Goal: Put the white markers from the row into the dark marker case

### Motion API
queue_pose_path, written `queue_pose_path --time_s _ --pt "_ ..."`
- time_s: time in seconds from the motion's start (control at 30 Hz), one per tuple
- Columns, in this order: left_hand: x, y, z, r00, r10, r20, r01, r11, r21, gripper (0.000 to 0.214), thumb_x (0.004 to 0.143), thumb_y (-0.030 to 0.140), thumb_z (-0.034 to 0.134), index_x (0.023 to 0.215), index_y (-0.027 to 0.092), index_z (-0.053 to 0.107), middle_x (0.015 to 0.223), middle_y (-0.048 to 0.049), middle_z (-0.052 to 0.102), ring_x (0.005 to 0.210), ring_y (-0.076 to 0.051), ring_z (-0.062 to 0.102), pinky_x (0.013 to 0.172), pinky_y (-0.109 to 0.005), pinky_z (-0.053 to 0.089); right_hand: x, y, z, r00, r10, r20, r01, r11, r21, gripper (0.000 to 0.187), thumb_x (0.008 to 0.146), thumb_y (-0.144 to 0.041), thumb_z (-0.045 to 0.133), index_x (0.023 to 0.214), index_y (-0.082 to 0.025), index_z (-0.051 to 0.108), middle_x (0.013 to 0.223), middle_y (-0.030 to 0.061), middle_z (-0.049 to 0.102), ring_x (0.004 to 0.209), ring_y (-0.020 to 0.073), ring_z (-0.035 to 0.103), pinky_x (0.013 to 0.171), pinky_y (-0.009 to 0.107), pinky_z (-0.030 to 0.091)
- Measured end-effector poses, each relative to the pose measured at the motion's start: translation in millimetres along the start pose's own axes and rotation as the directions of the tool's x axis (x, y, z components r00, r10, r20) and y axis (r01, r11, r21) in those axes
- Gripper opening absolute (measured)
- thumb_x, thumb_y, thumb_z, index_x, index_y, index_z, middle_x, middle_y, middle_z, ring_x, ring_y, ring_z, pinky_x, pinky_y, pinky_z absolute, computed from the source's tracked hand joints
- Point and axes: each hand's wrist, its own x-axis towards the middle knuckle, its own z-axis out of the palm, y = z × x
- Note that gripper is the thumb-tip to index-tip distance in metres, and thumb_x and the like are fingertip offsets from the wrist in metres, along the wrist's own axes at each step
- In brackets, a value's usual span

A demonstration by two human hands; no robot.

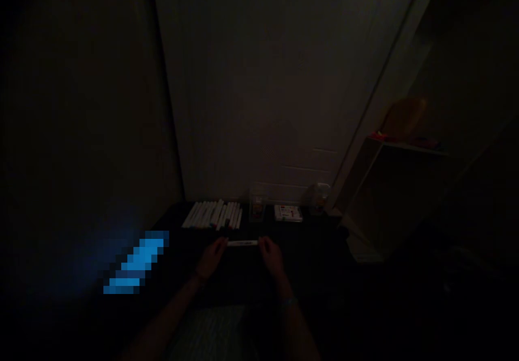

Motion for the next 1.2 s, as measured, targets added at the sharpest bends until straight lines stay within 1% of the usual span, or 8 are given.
queue_pose_path --time_s 0.13,0.23,0.3,0.47,0.67,0.87,1.03,1.2 --pt "3 -8 3.1 1.000 0.009 -0.011 -0.008 0.999 0.051 0.043 0.085 0.047 0.034 0.101 0.017 0.059 0.101 -0.0058 0.066 0.095 -0.020 0.059 0.086 -0.029 0.042 1 4 1 0.999 -0.040 0.011 0.040 0.999 0.003 0.040 0.090 -0.048 0.030 0.091 -0.020 0.059 0.086 0.0000 0.064 0.080 0.0131 0.058 0.069 0.019 0.040" --pt "5 -11 5.5 1.000 -0.011 -0.022 0.013 0.995 0.097 0.044 0.085 0.045 0.033 0.106 0.015 0.058 0.108 -0.0092 0.064 0.101 -0.022 0.058 0.088 -0.031 0.041 0 6 0 0.999 -0.050 0.017 0.051 0.997 -0.049 0.040 0.091 -0.046 0.029 0.088 -0.020 0.059 0.082 0.0002 0.063 0.076 0.0130 0.058 0.067 0.019 0.039" --pt "5 -11 6.5 0.999 -0.020 -0.030 0.023 0.994 0.111 0.042 0.086 0.043 0.033 0.107 0.016 0.058 0.109 -0.0094 0.064 0.104 -0.022 0.057 0.088 -0.031 0.041 0 5 0 0.998 -0.057 0.021 0.059 0.995 -0.083 0.039 0.091 -0.045 0.028 0.086 -0.020 0.059 0.079 0.0000 0.063 0.073 0.0127 0.058 0.065 0.019 0.039" --pt "3 -5 5.0 0.999 -0.018 -0.050 0.024 0.992 0.126 0.036 0.085 0.042 0.036 0.100 0.020 0.060 0.103 -0.0065 0.067 0.100 -0.022 0.060 0.086 -0.031 0.042 0 5 -1 0.998 -0.054 0.032 0.057 0.991 -0.119 0.038 0.091 -0.044 0.029 0.083 -0.020 0.058 0.076 -0.0002 0.062 0.071 0.0122 0.057 0.064 0.018 0.038" --pt "0 -1 1.3 1.000 0.004 -0.014 -0.002 0.994 0.113 0.036 0.085 0.042 0.034 0.097 0.021 0.060 0.099 -0.0058 0.067 0.094 -0.021 0.062 0.082 -0.029 0.043 0 2 -1 0.999 -0.049 0.014 0.050 0.990 -0.131 0.040 0.090 -0.046 0.029 0.080 -0.020 0.058 0.074 -0.0006 0.061 0.069 0.0118 0.056 0.061 0.018 0.037" --pt "2 -1 1.4 1.000 -0.012 -0.005 0.013 0.993 0.118 0.034 0.085 0.041 0.035 0.100 0.021 0.058 0.104 -0.0062 0.066 0.100 -0.020 0.059 0.086 -0.029 0.041 -2 -3 -3 0.999 -0.039 0.006 0.040 0.988 -0.147 0.042 0.091 -0.047 0.028 0.081 -0.020 0.059 0.074 -0.0003 0.063 0.070 0.0122 0.057 0.062 0.018 0.038" --pt "1 -1 0.9 1.000 0.001 0.003 -0.001 0.993 0.114 0.035 0.085 0.041 0.035 0.100 0.021 0.058 0.103 -0.0062 0.066 0.097 -0.020 0.060 0.084 -0.029 0.041 0 -1 -2 0.999 -0.033 0.003 0.034 0.986 -0.165 0.040 0.091 -0.045 0.029 0.080 -0.020 0.058 0.075 -0.0004 0.062 0.069 0.0117 0.057 0.063 0.018 0.038" --pt "1 0 0.6 1.000 0.009 0.019 -0.011 0.994 0.108 0.033 0.085 0.041 0.034 0.094 0.021 0.058 0.095 -0.0037 0.068 0.091 -0.018 0.061 0.082 -0.027 0.042 0 -1 -1 1.000 -0.012 -0.004 0.011 0.989 -0.149 0.040 0.090 -0.046 0.031 0.078 -0.019 0.058 0.072 -0.0009 0.061 0.065 0.0111 0.055 0.060 0.018 0.036"
